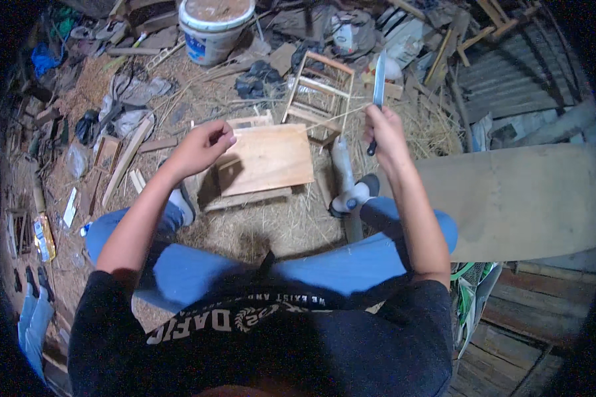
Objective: The person constructs a wooden structure by hand, using a knife to shave and prepare thin wooden sticks. They repeatedly scrape the knife along the length of the sticks while holding them against a wooden block and then insert the finished sticks into a small pre-built wooden frame.
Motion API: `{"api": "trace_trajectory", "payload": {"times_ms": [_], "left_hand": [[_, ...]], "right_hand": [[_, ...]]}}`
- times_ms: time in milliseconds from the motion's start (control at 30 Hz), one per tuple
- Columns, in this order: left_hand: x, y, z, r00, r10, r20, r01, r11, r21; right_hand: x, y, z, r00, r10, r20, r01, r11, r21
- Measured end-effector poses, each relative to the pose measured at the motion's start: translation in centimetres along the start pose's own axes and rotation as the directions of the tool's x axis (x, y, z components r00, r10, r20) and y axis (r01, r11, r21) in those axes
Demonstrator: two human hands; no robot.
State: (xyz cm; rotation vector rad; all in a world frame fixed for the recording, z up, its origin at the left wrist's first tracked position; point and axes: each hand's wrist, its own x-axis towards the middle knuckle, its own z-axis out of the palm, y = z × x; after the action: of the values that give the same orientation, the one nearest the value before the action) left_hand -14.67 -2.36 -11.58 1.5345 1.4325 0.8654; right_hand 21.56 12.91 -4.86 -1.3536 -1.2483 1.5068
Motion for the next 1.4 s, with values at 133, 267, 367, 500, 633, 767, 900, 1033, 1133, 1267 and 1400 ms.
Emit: {"api": "trace_trajectory", "payload": {"times_ms": [133, 267, 367, 500, 633, 767, 900, 1033, 1133, 1267, 1400], "left_hand": [[-0.9, 4.8, -1.0, 0.992, 0.087, 0.086, -0.087, 0.996, -0.006], [-1.4, 7.6, -0.4, 0.98, 0.123, 0.154, -0.103, 0.986, -0.128], [-2.0, 8.9, 0.0, 0.962, 0.264, 0.069, -0.269, 0.961, 0.065], [-2.2, 7.3, 0.3, 0.976, 0.209, 0.06, -0.205, 0.976, -0.069], [-2.9, 6.9, 0.3, 0.989, 0.145, 0.028, -0.141, 0.985, -0.095], [-3.4, 7.1, 0.0, 0.993, 0.116, -0.007, -0.116, 0.991, -0.059], [-3.6, 6.3, -0.4, 0.991, 0.13, -0.035, -0.131, 0.991, -0.015], [-4.2, 6.0, -0.8, 0.991, 0.119, -0.067, -0.123, 0.991, -0.055], [-4.5, 6.0, -1.2, 0.994, 0.075, -0.078, -0.079, 0.996, -0.046], [-4.8, 5.1, -1.4, 0.984, 0.124, -0.131, -0.126, 0.992, -0.012], [-5.3, 5.0, -1.7, 0.986, 0.1, -0.134, -0.101, 0.995, -0.006]], "right_hand": [[-3.7, -2.2, 2.1, 0.989, -0.151, 0.0, 0.151, 0.988, 0.043], [-6.1, -4.0, 3.3, 0.974, -0.225, 0.024, 0.22, 0.967, 0.127], [-7.3, -5.0, 3.6, 0.966, -0.257, 0.015, 0.251, 0.955, 0.157], [-8.1, -5.4, 3.6, 0.969, -0.247, 0.001, 0.242, 0.951, 0.193], [-8.0, -5.2, 3.1, 0.975, -0.22, 0.0, 0.214, 0.949, 0.23], [-8.0, -4.5, 2.5, 0.975, -0.22, -0.011, 0.218, 0.957, 0.189], [-7.8, -4.2, 2.2, 0.98, -0.199, -0.009, 0.197, 0.959, 0.204], [-7.4, -4.0, 1.9, 0.977, -0.215, -0.008, 0.212, 0.956, 0.203], [-7.3, -3.9, 1.9, 0.976, -0.218, -0.031, 0.22, 0.958, 0.184], [-7.0, -3.4, 1.5, 0.977, -0.213, -0.025, 0.214, 0.957, 0.197], [-6.9, -2.7, 1.8, 0.98, -0.19, -0.049, 0.196, 0.967, 0.164]]}}
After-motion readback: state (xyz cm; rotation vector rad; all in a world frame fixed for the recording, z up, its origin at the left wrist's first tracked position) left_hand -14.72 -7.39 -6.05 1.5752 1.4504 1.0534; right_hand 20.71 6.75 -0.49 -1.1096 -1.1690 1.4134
